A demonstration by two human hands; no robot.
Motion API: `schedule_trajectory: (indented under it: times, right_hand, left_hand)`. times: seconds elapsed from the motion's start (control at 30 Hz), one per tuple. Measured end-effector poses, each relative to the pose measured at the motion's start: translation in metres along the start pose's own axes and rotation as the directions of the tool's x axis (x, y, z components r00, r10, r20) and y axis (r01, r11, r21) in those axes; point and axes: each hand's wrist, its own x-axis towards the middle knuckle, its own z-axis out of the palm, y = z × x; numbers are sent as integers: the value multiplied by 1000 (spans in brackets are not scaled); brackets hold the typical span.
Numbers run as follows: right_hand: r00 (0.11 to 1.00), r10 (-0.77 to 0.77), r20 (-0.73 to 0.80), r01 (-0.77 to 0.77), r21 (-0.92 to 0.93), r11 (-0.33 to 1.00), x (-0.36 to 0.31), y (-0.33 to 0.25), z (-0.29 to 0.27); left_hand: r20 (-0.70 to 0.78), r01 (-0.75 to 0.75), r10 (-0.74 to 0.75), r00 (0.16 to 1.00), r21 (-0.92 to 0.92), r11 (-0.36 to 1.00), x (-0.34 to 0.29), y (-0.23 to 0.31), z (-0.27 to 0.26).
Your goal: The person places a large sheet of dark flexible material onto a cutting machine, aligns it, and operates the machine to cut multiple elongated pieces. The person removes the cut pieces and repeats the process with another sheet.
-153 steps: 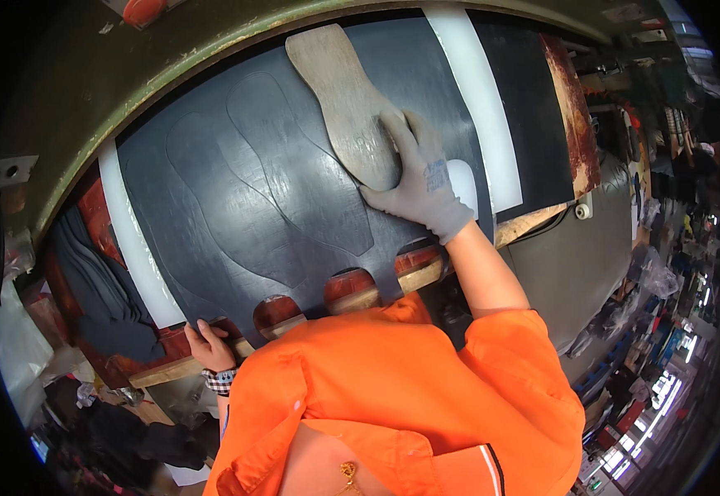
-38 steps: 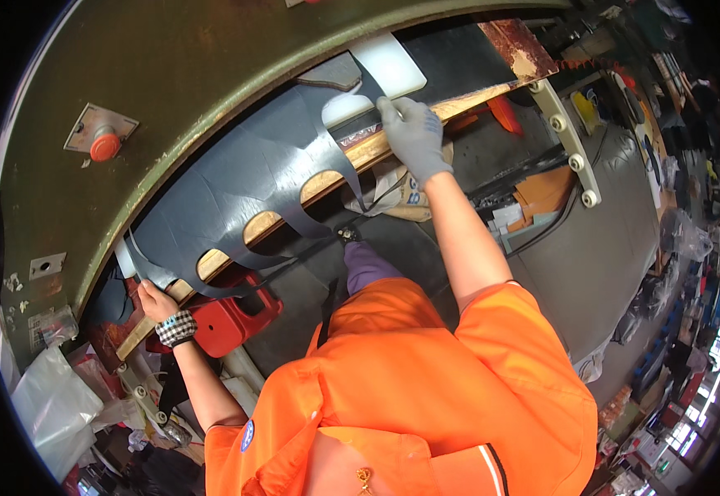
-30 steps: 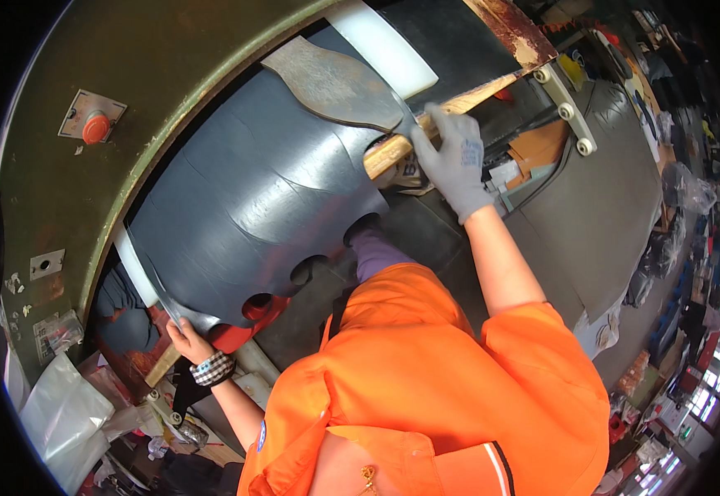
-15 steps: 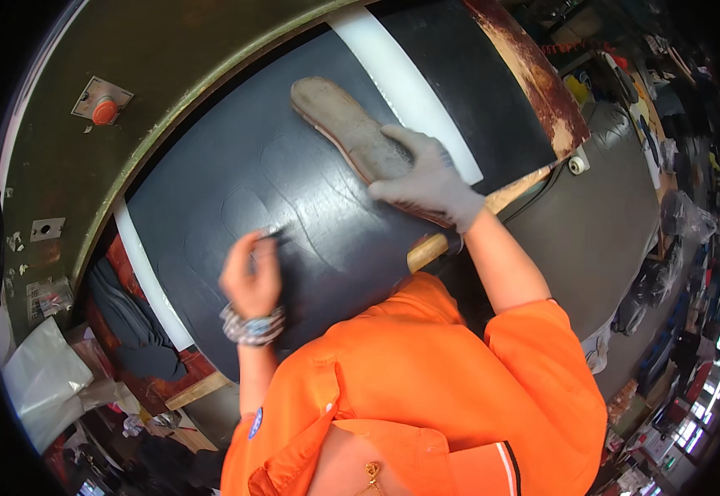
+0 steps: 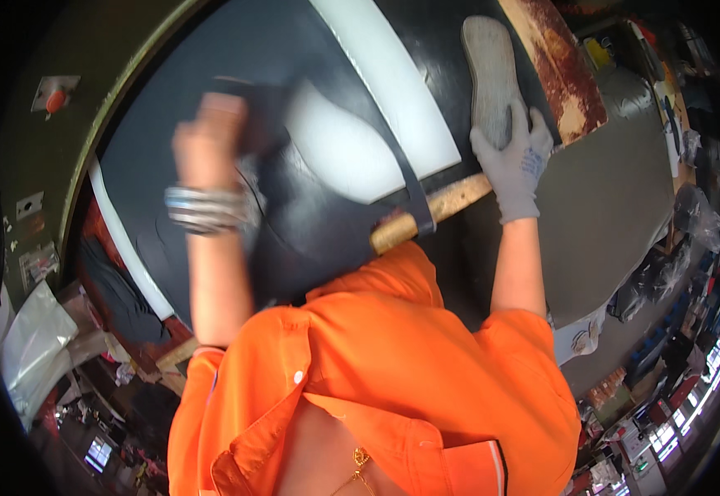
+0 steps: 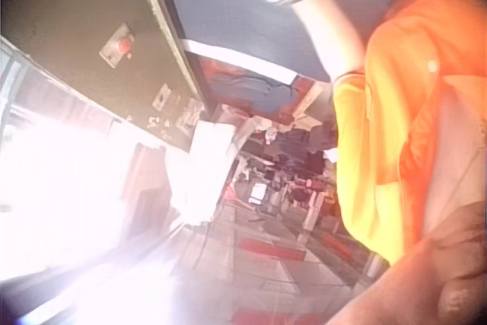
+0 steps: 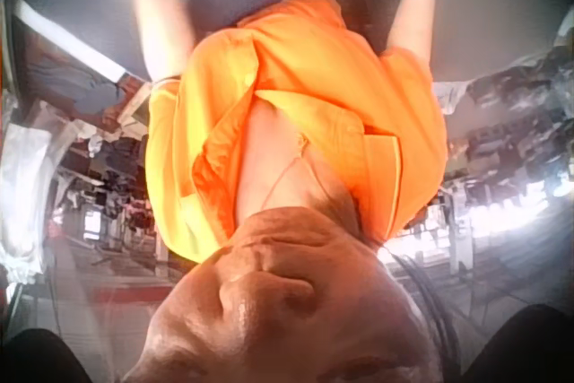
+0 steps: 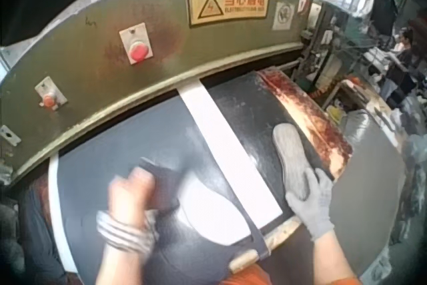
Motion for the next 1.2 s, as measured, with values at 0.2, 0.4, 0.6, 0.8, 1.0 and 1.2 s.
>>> schedule_trajectory:
  times: [0.2,0.4,0.6,0.8,1.0,1.2]
  right_hand:
    - [909,-398,-126,405,501,765,-35,-92,-5]
    - [923,-345,-168,370,630,683,-36,-163,-9]
    - [760,-597,255,294,686,666,-91,-181,-42]
    - [396,-550,735,-511,674,533,-117,-219,-19]
    - [815,-401,418,-86,772,630,-118,-222,-51]
    - [40,-722,691,-400,673,622,-137,-289,-37]
  left_hand:
    - [-40,-340,343,938,80,937,-80,-42,-31]
    - [172,-510,480,860,290,810,-103,-65,49]
    - [-532,-208,109,840,-129,970,-77,-82,-136]
    - [303,-481,404,863,249,841,-164,-118,-36]
    - [-546,-266,-71,835,-512,817,-124,-156,-162]
    - [242,-413,355,903,264,872,-193,-166,-147]
